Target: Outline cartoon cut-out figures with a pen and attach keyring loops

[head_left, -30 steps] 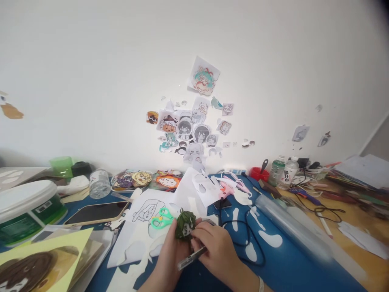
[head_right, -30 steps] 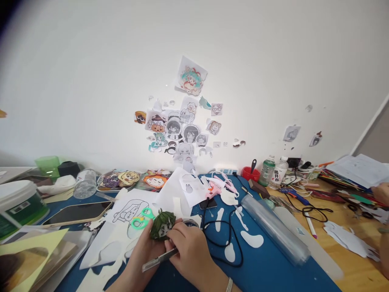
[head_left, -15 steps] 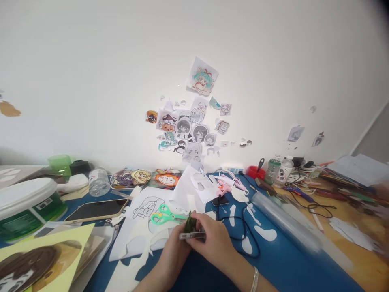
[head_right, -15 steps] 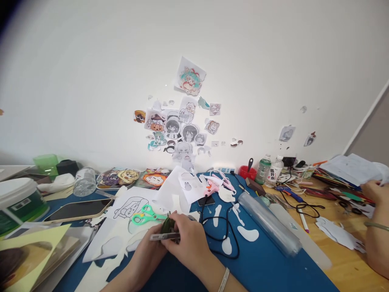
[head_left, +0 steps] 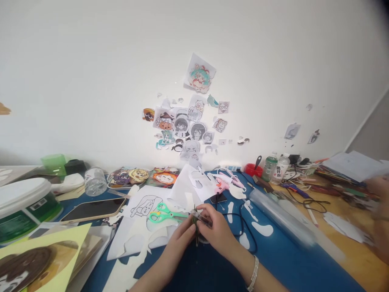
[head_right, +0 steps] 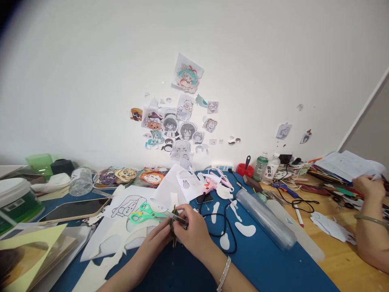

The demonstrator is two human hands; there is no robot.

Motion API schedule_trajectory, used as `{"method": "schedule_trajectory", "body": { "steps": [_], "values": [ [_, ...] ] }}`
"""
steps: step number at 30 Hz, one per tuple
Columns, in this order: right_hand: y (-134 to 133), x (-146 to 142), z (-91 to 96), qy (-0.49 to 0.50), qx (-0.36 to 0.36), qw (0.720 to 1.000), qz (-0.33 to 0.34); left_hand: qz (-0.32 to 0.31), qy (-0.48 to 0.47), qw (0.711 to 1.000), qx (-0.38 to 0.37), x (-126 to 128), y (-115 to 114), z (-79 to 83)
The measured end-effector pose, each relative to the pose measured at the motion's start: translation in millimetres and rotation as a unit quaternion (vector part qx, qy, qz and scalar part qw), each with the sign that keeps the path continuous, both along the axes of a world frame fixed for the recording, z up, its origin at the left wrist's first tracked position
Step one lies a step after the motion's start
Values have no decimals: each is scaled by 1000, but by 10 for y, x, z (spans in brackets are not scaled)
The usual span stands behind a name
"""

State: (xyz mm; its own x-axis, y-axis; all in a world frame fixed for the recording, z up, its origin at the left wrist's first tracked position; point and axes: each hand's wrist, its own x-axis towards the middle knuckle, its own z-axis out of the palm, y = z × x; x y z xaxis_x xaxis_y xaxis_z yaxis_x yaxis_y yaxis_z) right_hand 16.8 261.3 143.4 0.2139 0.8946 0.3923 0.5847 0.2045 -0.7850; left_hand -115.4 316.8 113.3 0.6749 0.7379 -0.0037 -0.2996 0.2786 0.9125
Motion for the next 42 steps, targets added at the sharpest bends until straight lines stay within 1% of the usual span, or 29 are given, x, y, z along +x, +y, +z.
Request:
{"method": "schedule_trajectory", "body": {
  "steps": [3, 5, 9, 13, 16, 19, 25, 31, 34, 38, 42],
  "values": [
    [-15, -2, 20, 11, -5, 1000, 5, 30, 42, 998, 38, -42, -1, -20],
    [-21, -7, 23, 18, -12, 1000, 10, 38, 58, 995, 69, -55, 4, -9],
    [-9, -10, -2, 35, -22, 999, 17, 37, 66, 989, 128, -54, -19, 67],
    [5, -7, -5, 51, -33, 998, 12, 31, 72, 985, 151, -55, -55, 107],
    [0, -3, 20, 64, -39, 997, 15, 32, 81, 984, 153, -62, -57, 100],
    [-4, 11, 30, 62, -30, 997, 19, 37, 89, 983, 157, -62, -40, 89],
    [8, 60, -9, 67, -18, 997, 16, 58, 107, 979, 164, -61, -22, 68],
    [18, 83, -4, 65, -11, 998, 21, 101, 104, 980, 137, -51, -5, 54],
    [14, 84, 29, 70, -15, 997, 14, 109, 98, 982, 119, -45, 7, 44],
    [5, 78, 69, 110, -18, 993, 36, 108, 89, 985, 97, -40, 18, 19],
    [15, 86, 57, 169, -31, 984, 55, 111, 77, 988, 78, -31, 53, -32]
  ]
}}
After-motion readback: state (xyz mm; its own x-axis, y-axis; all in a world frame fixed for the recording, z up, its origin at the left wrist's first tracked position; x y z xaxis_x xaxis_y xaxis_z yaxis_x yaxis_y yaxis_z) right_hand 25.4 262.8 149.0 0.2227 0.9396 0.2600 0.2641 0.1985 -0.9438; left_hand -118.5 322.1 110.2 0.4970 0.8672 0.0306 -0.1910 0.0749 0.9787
